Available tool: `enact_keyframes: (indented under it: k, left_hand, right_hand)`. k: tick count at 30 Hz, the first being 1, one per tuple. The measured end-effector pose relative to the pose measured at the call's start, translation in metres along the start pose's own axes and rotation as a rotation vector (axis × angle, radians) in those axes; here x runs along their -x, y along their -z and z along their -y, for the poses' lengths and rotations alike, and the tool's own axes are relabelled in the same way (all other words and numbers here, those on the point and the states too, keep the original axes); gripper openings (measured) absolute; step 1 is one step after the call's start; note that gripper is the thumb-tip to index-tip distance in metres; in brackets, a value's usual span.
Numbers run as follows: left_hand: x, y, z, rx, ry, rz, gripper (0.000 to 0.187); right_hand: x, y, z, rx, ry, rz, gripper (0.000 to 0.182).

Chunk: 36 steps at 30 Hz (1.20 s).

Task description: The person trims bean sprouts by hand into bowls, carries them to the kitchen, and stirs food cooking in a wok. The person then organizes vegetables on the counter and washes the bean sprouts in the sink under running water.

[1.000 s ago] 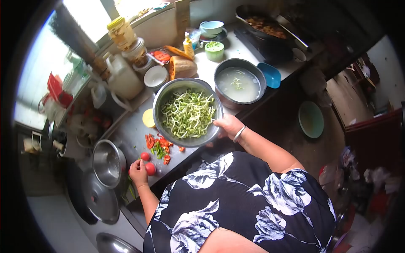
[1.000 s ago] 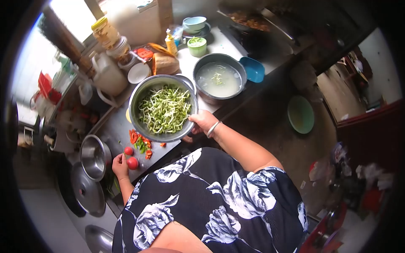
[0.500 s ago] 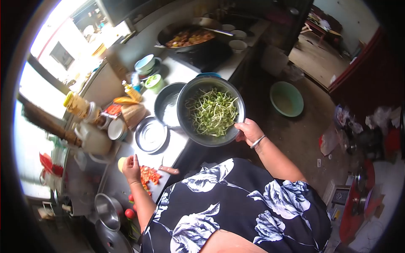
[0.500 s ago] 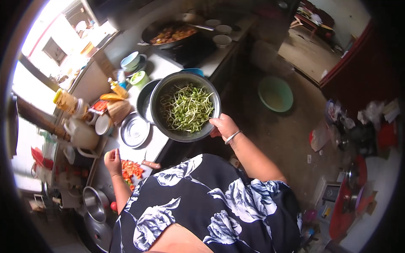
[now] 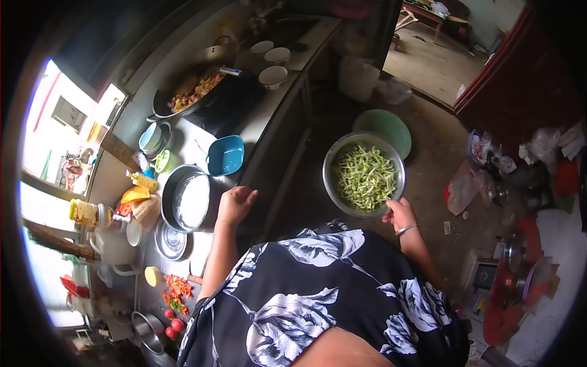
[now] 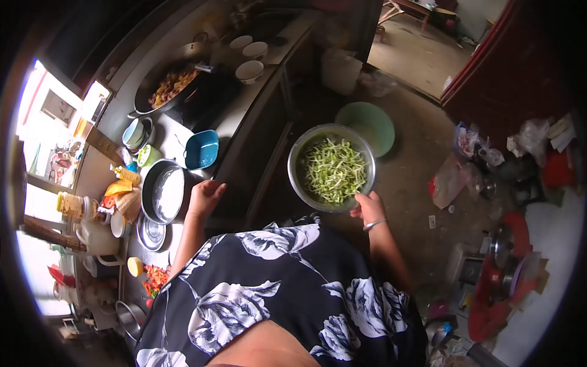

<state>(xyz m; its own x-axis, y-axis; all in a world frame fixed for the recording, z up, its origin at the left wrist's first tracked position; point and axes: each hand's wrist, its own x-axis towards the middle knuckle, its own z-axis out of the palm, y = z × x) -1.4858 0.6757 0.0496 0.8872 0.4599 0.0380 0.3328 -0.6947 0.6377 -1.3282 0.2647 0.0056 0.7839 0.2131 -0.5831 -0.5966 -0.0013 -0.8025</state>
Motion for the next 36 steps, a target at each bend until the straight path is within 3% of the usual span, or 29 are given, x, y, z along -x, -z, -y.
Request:
enact_keyframes:
  k: [6,11,14,17,19,20,24,27,31,32,33,36]
  left_hand:
    - [-0.064,-0.045,-0.044,-0.081,-0.138,0.175,0.020]
    - [-0.122,-0.087,-0.058,0.025,-0.082,0.309,0.022]
    - [-0.168,-0.116,-0.080,0.007,-0.154,0.368,0.022]
    - [-0.224,-0.141,-0.103,-0.013,-0.367,0.387,0.028]
    - [-0.250,-0.150,-0.133,0.072,-0.520,0.396,0.045]
    - [-0.265,-0.154,-0.144,0.086,-0.576,0.451,0.068]
    - [-0.323,-0.169,-0.188,0.086,-0.830,0.529,0.090]
    - [-0.352,-0.183,-0.214,0.033,-0.983,0.468,0.093]
    - [-0.385,-0.187,-0.225,-0.120,-0.924,0.471,0.088]
    - [-0.395,-0.189,-0.226,-0.090,-0.902,0.458,0.074]
    - [-0.407,-0.190,-0.226,-0.089,-0.882,0.443,0.074]
    - [-0.439,-0.191,-0.226,-0.038,-0.758,0.340,0.051]
  right_hand:
    - [-0.016,0.046,-0.002,-0.166,0.013,-0.147,0.017]
    - [-0.046,0.056,0.001,-0.190,0.041,-0.222,0.017]
    - [-0.070,0.065,0.018,-0.195,0.060,-0.262,0.019]
    - [-0.112,0.061,0.031,-0.206,0.097,-0.229,0.021]
    - [-0.131,0.059,0.048,-0.131,0.095,-0.237,0.021]
    - [-0.142,0.056,0.060,-0.110,0.107,-0.228,0.020]
    - [-0.182,0.032,0.101,-0.241,0.149,-0.212,0.021]
    - [-0.212,0.031,0.131,-0.212,0.148,-0.185,0.022]
    - [-0.254,0.030,0.167,-0.172,0.151,-0.039,0.023]
    - [-0.268,0.031,0.178,-0.135,0.144,-0.035,0.023]
    - [-0.284,0.032,0.189,-0.118,0.140,-0.017,0.023]
    - [-0.332,0.024,0.236,-0.035,0.145,0.081,0.024]
